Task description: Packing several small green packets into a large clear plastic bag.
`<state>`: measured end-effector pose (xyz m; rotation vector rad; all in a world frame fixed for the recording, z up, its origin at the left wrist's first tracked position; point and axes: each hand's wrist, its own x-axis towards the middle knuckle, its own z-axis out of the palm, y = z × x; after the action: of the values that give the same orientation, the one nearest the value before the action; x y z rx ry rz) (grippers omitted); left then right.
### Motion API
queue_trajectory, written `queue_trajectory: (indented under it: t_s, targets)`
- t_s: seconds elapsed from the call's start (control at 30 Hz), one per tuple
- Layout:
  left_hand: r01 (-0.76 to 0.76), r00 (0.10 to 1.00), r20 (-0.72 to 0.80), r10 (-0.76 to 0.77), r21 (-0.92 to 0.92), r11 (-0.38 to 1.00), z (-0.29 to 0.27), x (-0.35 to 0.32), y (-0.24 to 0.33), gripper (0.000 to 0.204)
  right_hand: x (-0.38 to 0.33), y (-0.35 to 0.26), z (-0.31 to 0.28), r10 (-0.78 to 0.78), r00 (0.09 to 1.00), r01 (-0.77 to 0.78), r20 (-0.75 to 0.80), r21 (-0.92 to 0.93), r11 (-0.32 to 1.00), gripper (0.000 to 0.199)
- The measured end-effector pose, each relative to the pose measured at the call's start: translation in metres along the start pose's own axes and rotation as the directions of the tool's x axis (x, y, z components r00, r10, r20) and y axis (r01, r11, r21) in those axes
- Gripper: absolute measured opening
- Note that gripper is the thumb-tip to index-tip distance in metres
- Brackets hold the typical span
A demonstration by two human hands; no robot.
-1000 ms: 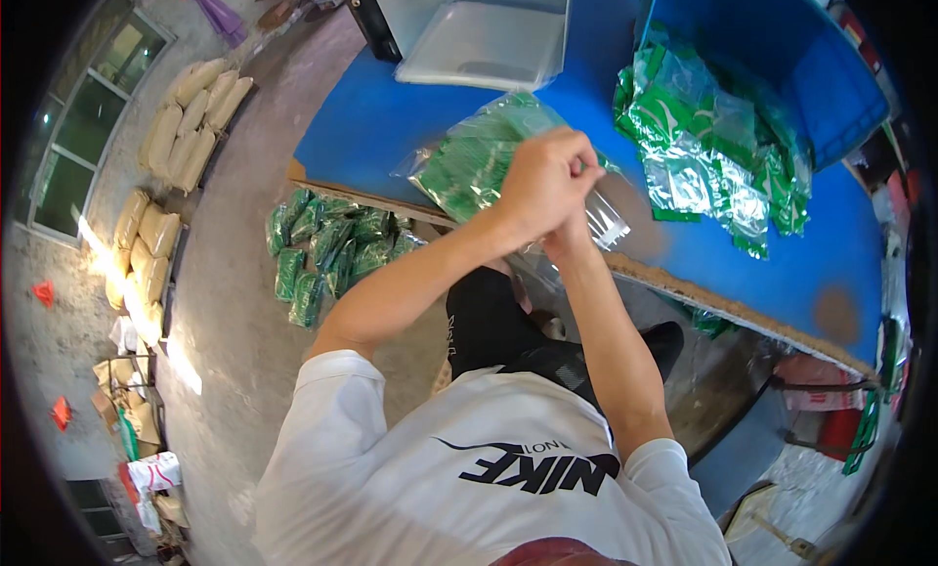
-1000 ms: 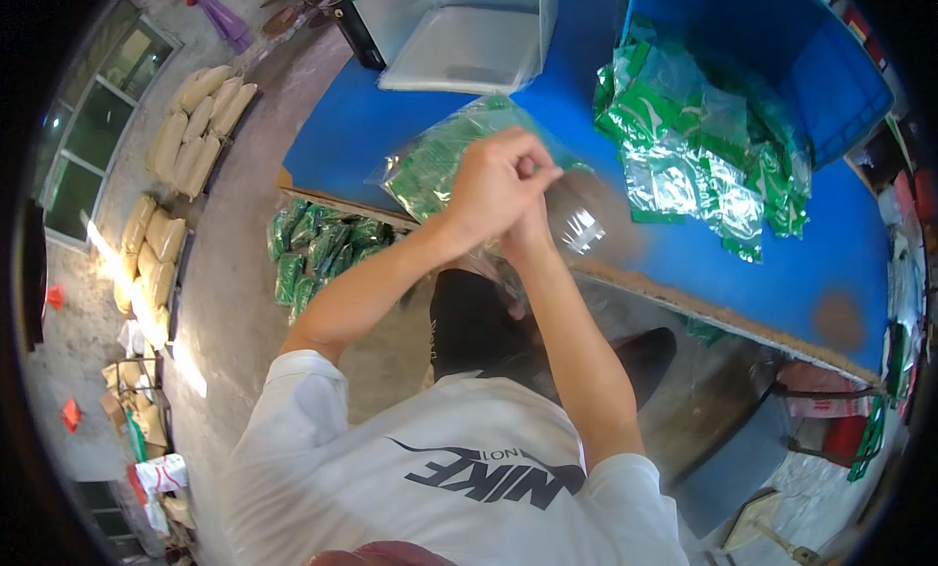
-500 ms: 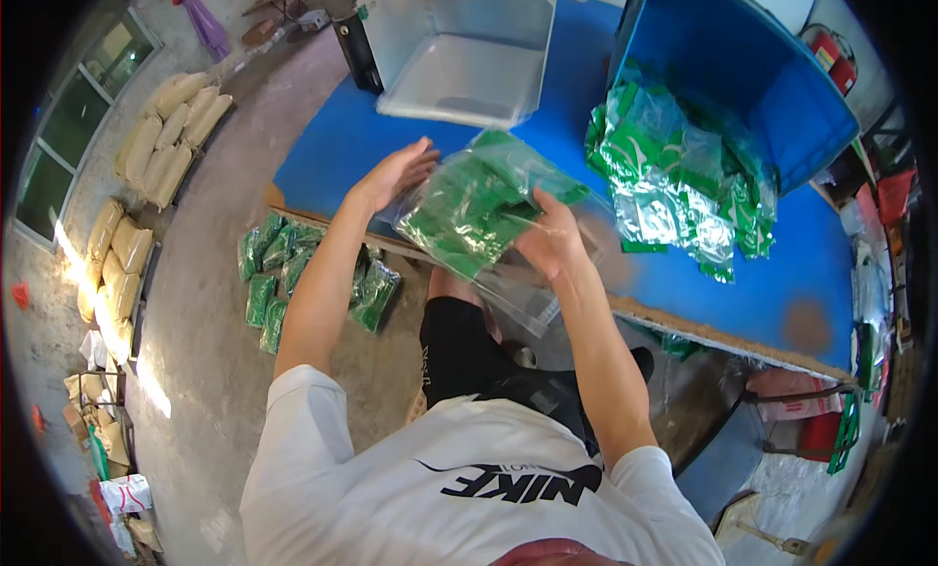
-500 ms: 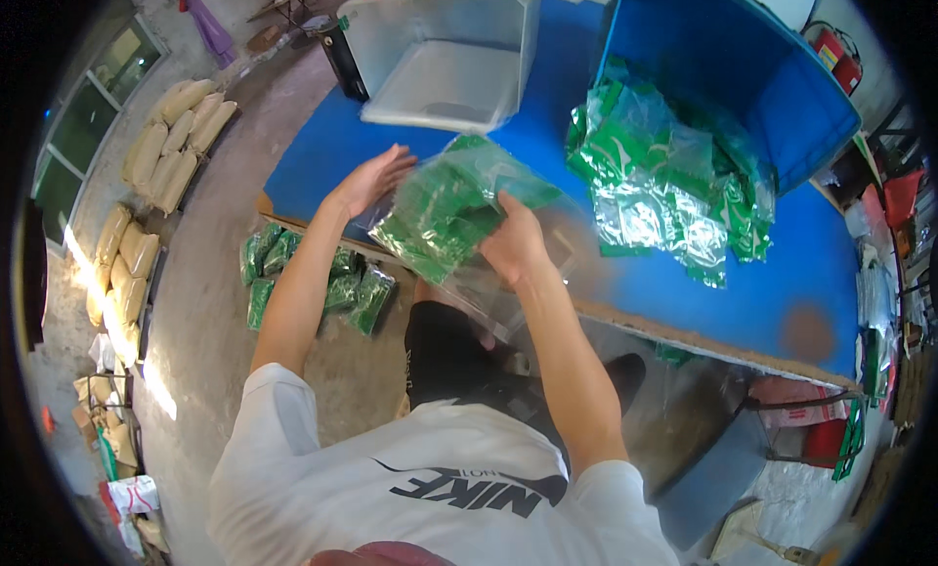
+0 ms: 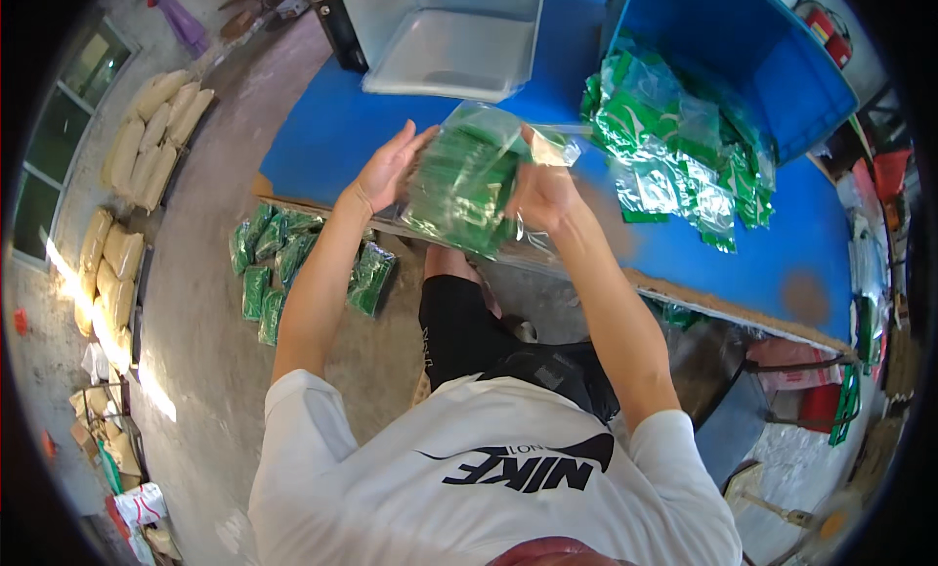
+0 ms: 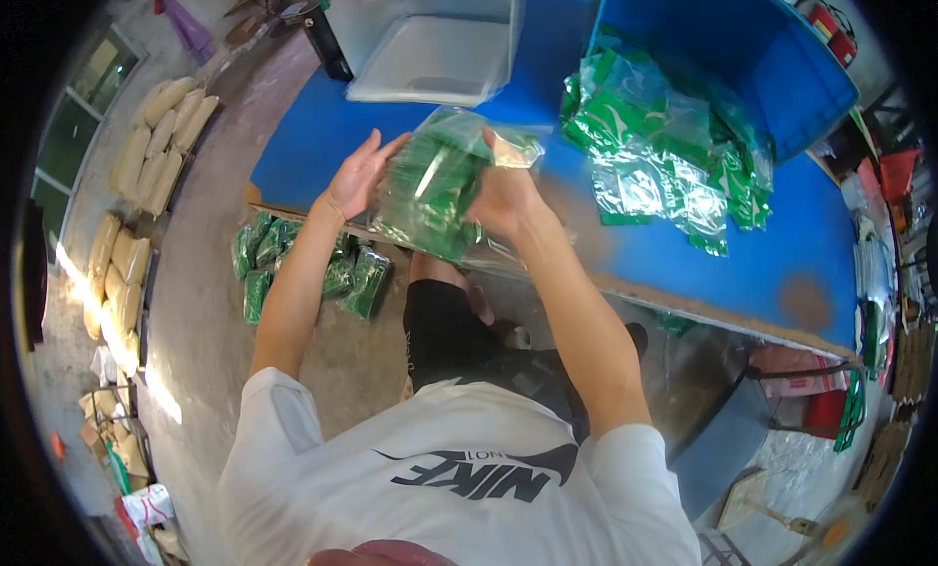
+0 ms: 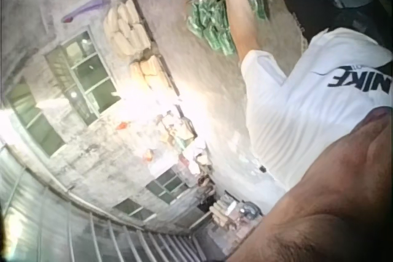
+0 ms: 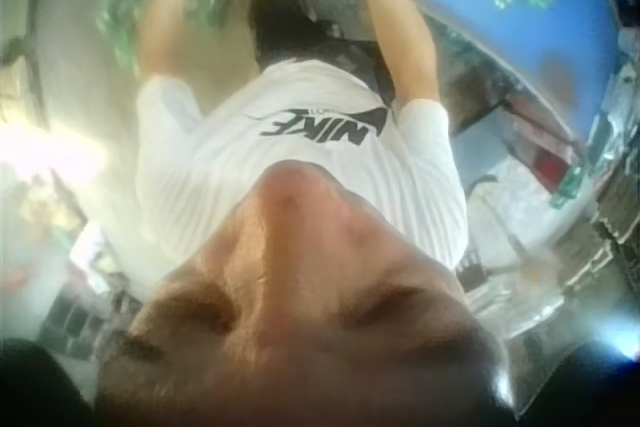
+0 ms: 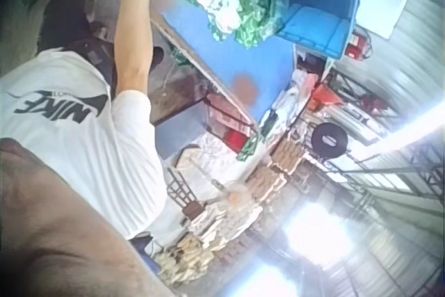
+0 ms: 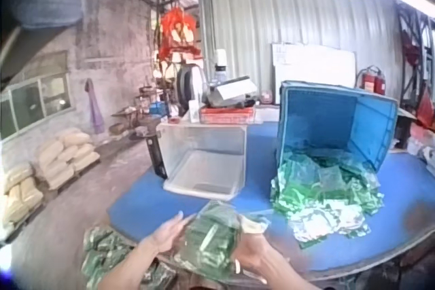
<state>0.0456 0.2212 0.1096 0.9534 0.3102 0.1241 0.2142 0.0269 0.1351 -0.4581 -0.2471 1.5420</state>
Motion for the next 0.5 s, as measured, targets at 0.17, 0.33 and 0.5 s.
queue_trajectory:
  t_s: [0.17, 0.33, 0.5]
  targets:
    - [-0.05, 0.998, -0.036, 0.058, 0.19, 0.98, 0.01, 0.005, -0.006, 0.077, 0.001, 0.013, 0.005, 0.071, 0.993, -0.069, -0.09, 0.029, 0.997, 0.071]
    - [-0.045, 0.995, -0.064, 0.08, 0.434, 0.9, 0.014, 0.0, -0.015, 0.078, -0.018, 0.015, 0.001, 0.018, 0.996, -0.013, -0.089, 0.063, 0.998, 0.07]
    - [-0.033, 0.993, -0.067, 0.098, 0.639, 0.769, 0.026, 0.007, -0.02, 0.085, -0.017, 0.004, -0.016, -0.013, 0.989, -0.039, -0.147, -0.347, 0.937, 0.071]
